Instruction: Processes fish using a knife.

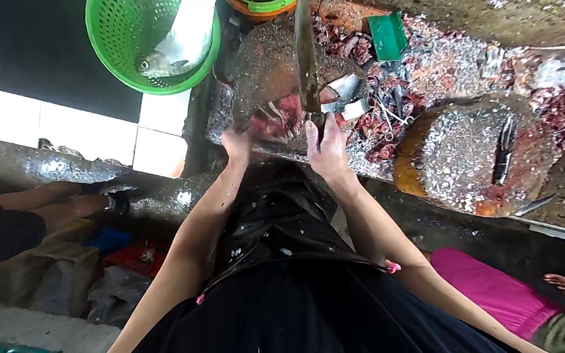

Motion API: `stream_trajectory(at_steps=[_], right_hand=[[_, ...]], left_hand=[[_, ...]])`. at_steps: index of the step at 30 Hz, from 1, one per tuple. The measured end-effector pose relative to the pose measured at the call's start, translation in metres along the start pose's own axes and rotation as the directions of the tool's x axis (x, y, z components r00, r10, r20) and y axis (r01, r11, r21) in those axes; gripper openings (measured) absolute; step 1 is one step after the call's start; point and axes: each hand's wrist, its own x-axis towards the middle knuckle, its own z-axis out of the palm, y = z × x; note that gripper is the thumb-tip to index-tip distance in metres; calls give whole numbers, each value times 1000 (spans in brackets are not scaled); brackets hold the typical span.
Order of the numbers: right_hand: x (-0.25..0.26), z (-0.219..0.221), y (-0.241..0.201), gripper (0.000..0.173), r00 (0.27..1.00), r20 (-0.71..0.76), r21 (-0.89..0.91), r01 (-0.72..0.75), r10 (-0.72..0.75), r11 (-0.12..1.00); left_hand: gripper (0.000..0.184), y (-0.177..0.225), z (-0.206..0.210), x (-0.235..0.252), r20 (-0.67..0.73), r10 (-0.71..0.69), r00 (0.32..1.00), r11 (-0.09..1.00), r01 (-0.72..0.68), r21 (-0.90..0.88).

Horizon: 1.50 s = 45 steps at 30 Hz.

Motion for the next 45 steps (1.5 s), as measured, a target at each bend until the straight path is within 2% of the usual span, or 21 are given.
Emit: stream_trajectory(at_steps=[1,3,4,5,6,10,13,14,16,18,19,21,23,26,28,30,32,35,37,41,45], right_hand=[[-7,2,0,40,1000,3,-22,17,-17,1000],[-18,20,11,47,971,203,-212,-83,127,974],[-20,28,17,50,900,346,-333,-147,266,931],[-21,31,21,53,835,428,-401,-168,346,900],[-23,28,21,54,807,457,-411,-181,374,893],[-38,-9,19,48,881,341,-216,-266,328,939],[-40,-38,33,51,920,183,-101,-332,346,938],[-39,-48,39,51,923,129,-86,-353,361,932],[-39,-67,54,48,919,36,-71,-390,393,918],[-41,-81,74,46,905,-56,-67,-425,422,903],[-46,-86,86,47,895,-93,-64,-442,436,895],[-59,-92,108,48,872,-147,-40,-477,467,878],[-72,-96,123,48,841,-175,-10,-521,512,853],[-91,-100,136,46,796,-206,28,-577,569,816],[-105,-101,149,44,767,-211,43,-612,606,790],[-115,-99,160,44,728,-187,61,-661,659,748],[-119,-98,170,45,699,-160,83,-694,697,715],[-118,-101,178,45,702,-156,97,-690,695,718],[-114,-103,180,44,722,-146,93,-671,676,736],[-99,-104,178,46,787,-103,76,-604,609,793],[-77,-90,158,44,879,-27,88,-472,476,877]], left_hand=[[33,1,0,0,12,-8,1000,1000,9,-18],[33,0,1,1,8,2,1000,998,-2,-68],[33,0,2,0,14,5,1000,995,-3,-96],[34,-1,3,-3,17,-4,1000,994,6,-108],[34,1,3,-5,17,-16,1000,994,18,-105],[35,27,16,-18,73,-58,996,961,76,-267],[47,51,43,-27,331,53,942,913,88,-398],[54,58,53,-27,400,108,910,938,40,-343],[55,76,75,-25,441,250,862,967,-241,-77],[48,98,108,-17,461,380,802,832,-514,208],[48,111,128,-13,504,381,775,743,-581,332],[64,128,179,-1,602,288,745,541,-645,540],[82,133,227,9,647,179,741,367,-660,655],[104,133,273,14,662,73,746,227,-659,717],[96,135,289,13,694,41,719,214,-685,697],[84,141,299,22,748,-59,661,249,-716,653],[69,146,301,35,781,-144,608,407,-683,607],[63,152,290,51,771,-120,626,808,-389,442],[62,160,274,53,758,-15,652,947,-233,219],[55,170,216,47,701,142,699,988,-62,-138],[44,139,129,31,580,174,796,902,108,-419]])
